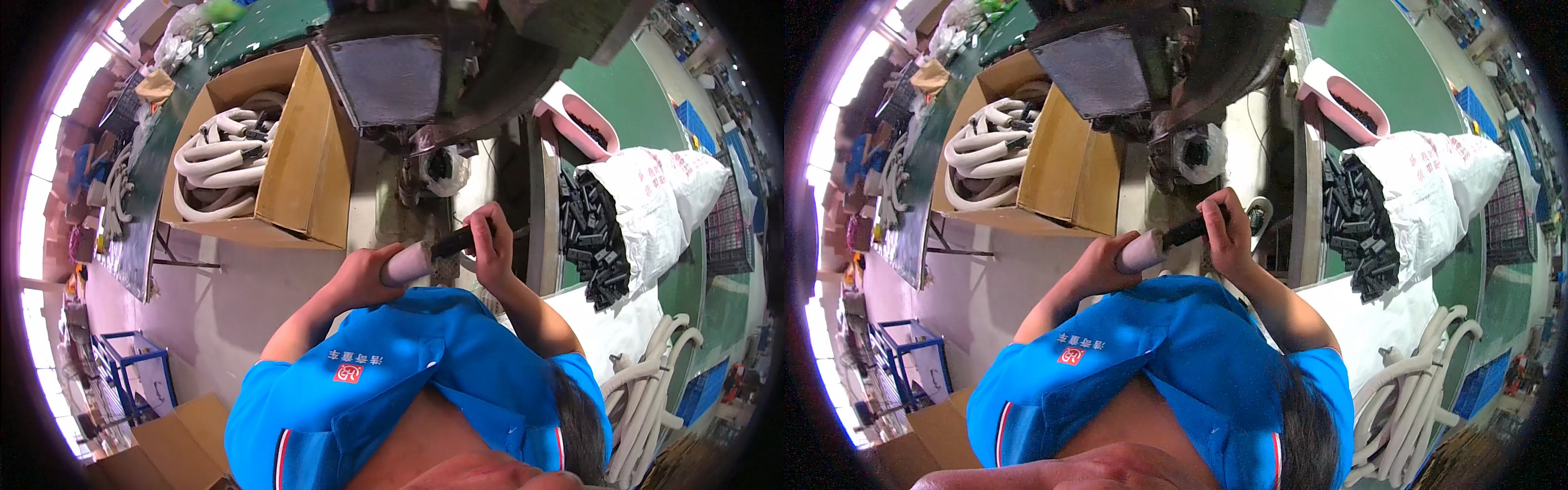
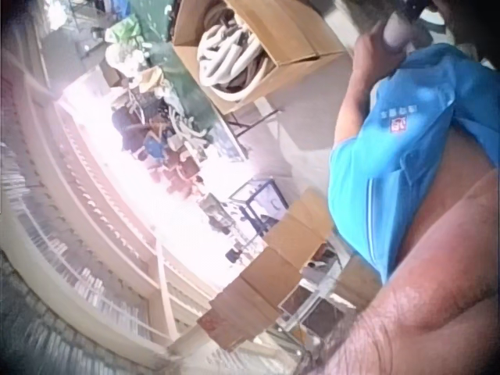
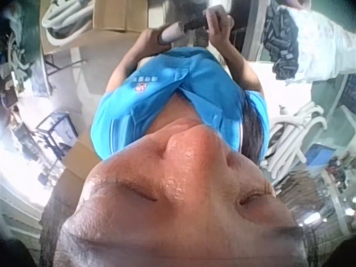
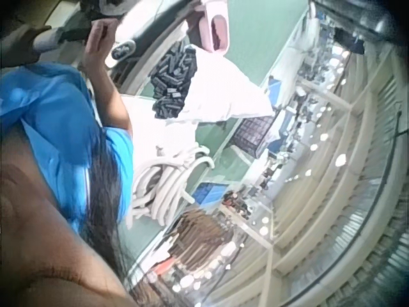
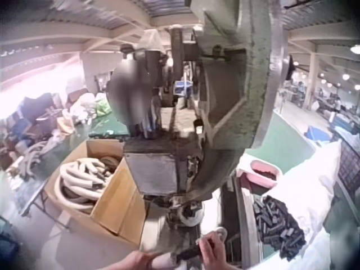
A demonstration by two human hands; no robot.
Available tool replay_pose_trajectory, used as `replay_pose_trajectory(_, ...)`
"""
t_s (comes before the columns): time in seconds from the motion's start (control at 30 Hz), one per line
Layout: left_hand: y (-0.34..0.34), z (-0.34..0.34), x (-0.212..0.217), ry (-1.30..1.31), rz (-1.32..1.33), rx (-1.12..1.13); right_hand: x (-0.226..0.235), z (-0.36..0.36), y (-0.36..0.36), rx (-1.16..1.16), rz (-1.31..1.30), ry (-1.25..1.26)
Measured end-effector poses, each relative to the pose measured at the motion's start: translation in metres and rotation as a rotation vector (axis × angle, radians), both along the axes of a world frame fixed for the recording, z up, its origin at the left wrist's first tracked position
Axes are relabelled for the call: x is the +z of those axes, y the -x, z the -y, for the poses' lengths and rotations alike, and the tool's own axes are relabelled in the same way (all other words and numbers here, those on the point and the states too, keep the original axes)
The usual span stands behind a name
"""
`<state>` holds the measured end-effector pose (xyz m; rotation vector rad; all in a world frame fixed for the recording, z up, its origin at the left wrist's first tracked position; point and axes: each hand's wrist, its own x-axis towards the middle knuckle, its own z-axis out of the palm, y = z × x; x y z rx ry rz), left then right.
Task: The person repeatedly picks a gray hose and a black plastic connector, inserts the connector into the hose end, and places the assembled unit into a cardboard box. The cycle continues with multiple units throughout the clip.
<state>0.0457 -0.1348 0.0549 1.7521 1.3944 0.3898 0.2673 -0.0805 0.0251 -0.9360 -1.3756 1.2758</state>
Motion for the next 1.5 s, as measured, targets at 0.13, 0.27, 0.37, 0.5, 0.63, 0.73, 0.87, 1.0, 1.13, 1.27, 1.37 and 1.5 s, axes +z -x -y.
replay_pose_trajectory(0.13,0.008,-0.007,-0.038,-0.065,0.049,0.167,-0.042,-0.049,0.015,0.099,0.132,0.031)
replay_pose_trajectory(0.27,0.011,-0.036,-0.053,-0.146,0.079,0.308,-0.057,-0.117,0.045,-0.076,0.428,-0.289)
replay_pose_trajectory(0.37,0.012,-0.059,-0.056,-0.171,0.130,0.390,-0.077,-0.150,0.064,-0.257,0.716,-0.581)
replay_pose_trajectory(0.5,0.014,-0.068,-0.066,-0.154,0.168,0.434,-0.067,-0.166,0.081,-0.116,0.826,-0.493)
replay_pose_trajectory(0.63,0.015,-0.069,-0.075,-0.008,0.306,0.409,-0.075,-0.173,0.081,0.012,0.825,-0.434)
replay_pose_trajectory(0.73,0.010,-0.069,-0.067,0.152,0.381,0.432,-0.086,-0.177,0.084,-0.040,0.774,-0.265)
replay_pose_trajectory(0.87,0.032,-0.074,-0.087,0.163,0.277,0.371,-0.101,-0.180,0.076,0.175,0.338,0.329)
replay_pose_trajectory(1.0,0.052,-0.095,-0.070,0.156,0.132,0.179,-0.161,-0.223,0.043,0.002,0.462,-0.055)
replay_pose_trajectory(1.13,0.062,-0.104,-0.067,0.169,0.014,0.119,-0.204,-0.216,0.061,-0.076,0.849,-0.101)
replay_pose_trajectory(1.27,0.060,-0.101,-0.060,0.147,-0.070,0.131,-0.210,-0.221,0.078,0.337,1.566,0.219)
replay_pose_trajectory(1.37,0.057,-0.115,-0.072,0.085,-0.058,0.028,-0.246,-0.240,0.041,0.116,1.317,0.568)
replay_pose_trajectory(1.5,0.070,-0.115,-0.092,0.028,-0.011,0.056,-0.201,-0.210,0.060,0.035,1.436,0.167)
